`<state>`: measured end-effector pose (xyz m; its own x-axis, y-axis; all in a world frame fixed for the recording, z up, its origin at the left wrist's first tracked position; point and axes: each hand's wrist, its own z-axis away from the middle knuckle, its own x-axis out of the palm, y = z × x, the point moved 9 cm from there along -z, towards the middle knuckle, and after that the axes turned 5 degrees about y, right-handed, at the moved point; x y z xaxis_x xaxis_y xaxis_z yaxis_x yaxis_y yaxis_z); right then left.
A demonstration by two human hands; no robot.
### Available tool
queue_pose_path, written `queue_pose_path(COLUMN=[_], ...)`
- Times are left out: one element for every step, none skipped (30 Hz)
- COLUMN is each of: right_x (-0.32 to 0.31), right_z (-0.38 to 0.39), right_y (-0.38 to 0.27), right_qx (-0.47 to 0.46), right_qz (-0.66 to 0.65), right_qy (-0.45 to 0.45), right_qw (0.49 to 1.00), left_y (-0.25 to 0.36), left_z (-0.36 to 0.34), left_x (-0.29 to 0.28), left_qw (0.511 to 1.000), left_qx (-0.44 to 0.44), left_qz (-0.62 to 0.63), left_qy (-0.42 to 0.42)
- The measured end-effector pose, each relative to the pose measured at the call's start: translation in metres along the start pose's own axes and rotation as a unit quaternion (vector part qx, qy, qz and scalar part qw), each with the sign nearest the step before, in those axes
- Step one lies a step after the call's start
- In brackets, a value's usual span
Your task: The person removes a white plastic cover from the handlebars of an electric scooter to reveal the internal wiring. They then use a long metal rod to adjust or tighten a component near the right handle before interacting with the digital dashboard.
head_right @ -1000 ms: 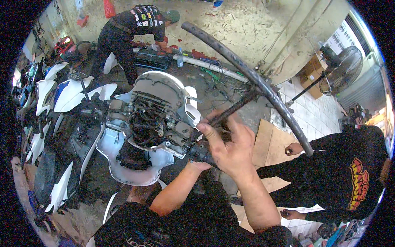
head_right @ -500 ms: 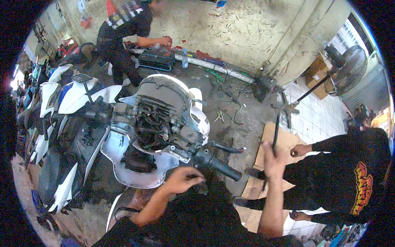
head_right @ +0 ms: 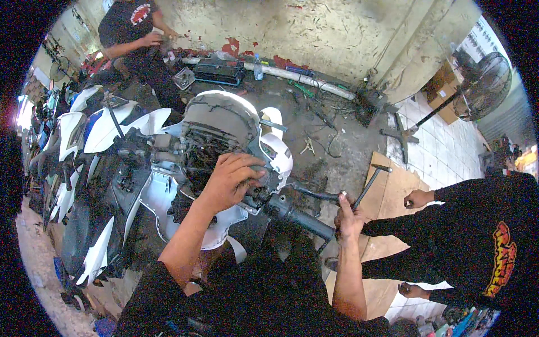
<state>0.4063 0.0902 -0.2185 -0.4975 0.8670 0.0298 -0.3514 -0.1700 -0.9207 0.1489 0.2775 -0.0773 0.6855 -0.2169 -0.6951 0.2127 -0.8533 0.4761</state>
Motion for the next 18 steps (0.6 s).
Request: queue_pose_path(right_x=[0.003,0.007,0.005,0.005,0.013,0.016,0.015,0.016,0.013,0.011,0.009,0.006,0.009,0.010,0.012,0.013,0.014,0.012], right_z=[0.002,0.003,0.004,0.006,0.007,0.006,0.006,0.005,0.004,0.004,0.001,0.001,0.000,-0.003,-0.003,-0.003,-0.003,-0.003], right_y=[-0.003,-0.004,0.004,0.012,0.007,0.003,-0.006,-0.015,-0.013,-0.011,-0.006,0.002,0.012,0.015,0.014,0.012,0.014,0.014], right_qx=[-0.012,-0.011,0.042,0.094,0.087,0.084,0.041,-0.003,0.004,0.007,0.021,0.037,0.074,0.071,0.055,0.038,0.041,0.036], right_qz=[0.006,0.005,-0.011,-0.028,-0.043,-0.044,-0.044,-0.046,-0.029,-0.030,-0.037,-0.042,-0.033,-0.035,-0.060,-0.083,-0.083,-0.064], right_qy=[-0.001,0.000,0.024,0.049,-0.004,-0.007,-0.018,-0.029,-0.026,-0.023,-0.013,0.000,-0.021,-0.023,-0.037,-0.049,-0.045,-0.037], right_qw=[1.000,1.000,0.999,0.994,0.995,0.995,0.998,0.999,0.999,0.999,0.999,0.998,0.996,0.997,0.996,0.995,0.995,0.997], left_y=[-0.002,-0.001,-0.001,-0.001,-0.002,-0.002,-0.001,-0.002,-0.002,-0.002,-0.001,-0.002,-0.002,-0.002,-0.001,-0.001,-0.006,-0.005], left_z=[0.001,0.001,0.001,0.000,0.000,-0.002,-0.001,-0.002,-0.002,-0.003,-0.003,-0.002,-0.001,-0.001,-0.001,0.001,0.000,0.001], left_x=[0.001,0.002,0.002,0.003,0.002,0.000,-0.001,-0.001,-0.001,-0.002,-0.002,-0.001,0.001,-0.001,-0.001,-0.002,0.002,0.003], left_qw=[1.000,1.000,1.000,1.000,1.000,1.000,1.000,1.000,1.000,1.000,1.000,1.000,1.000,1.000,0.999,0.998,0.998,0.998], left_qx=[-0.011,0.000,-0.005,-0.007,-0.007,-0.005,-0.006,-0.006,-0.001,-0.003,0.007,-0.002,-0.008,-0.008,-0.008,-0.009,-0.032,-0.030], left_qz=[0.008,0.009,0.001,-0.003,-0.008,-0.009,-0.005,-0.006,-0.001,0.009,0.003,-0.004,-0.013,-0.014,-0.041,-0.066,-0.053,-0.045], left_qy=[-0.002,-0.001,-0.001,-0.002,0.001,0.008,0.008,0.004,-0.001,-0.003,-0.003,-0.006,-0.016,-0.007,-0.005,-0.004,-0.025,-0.026])
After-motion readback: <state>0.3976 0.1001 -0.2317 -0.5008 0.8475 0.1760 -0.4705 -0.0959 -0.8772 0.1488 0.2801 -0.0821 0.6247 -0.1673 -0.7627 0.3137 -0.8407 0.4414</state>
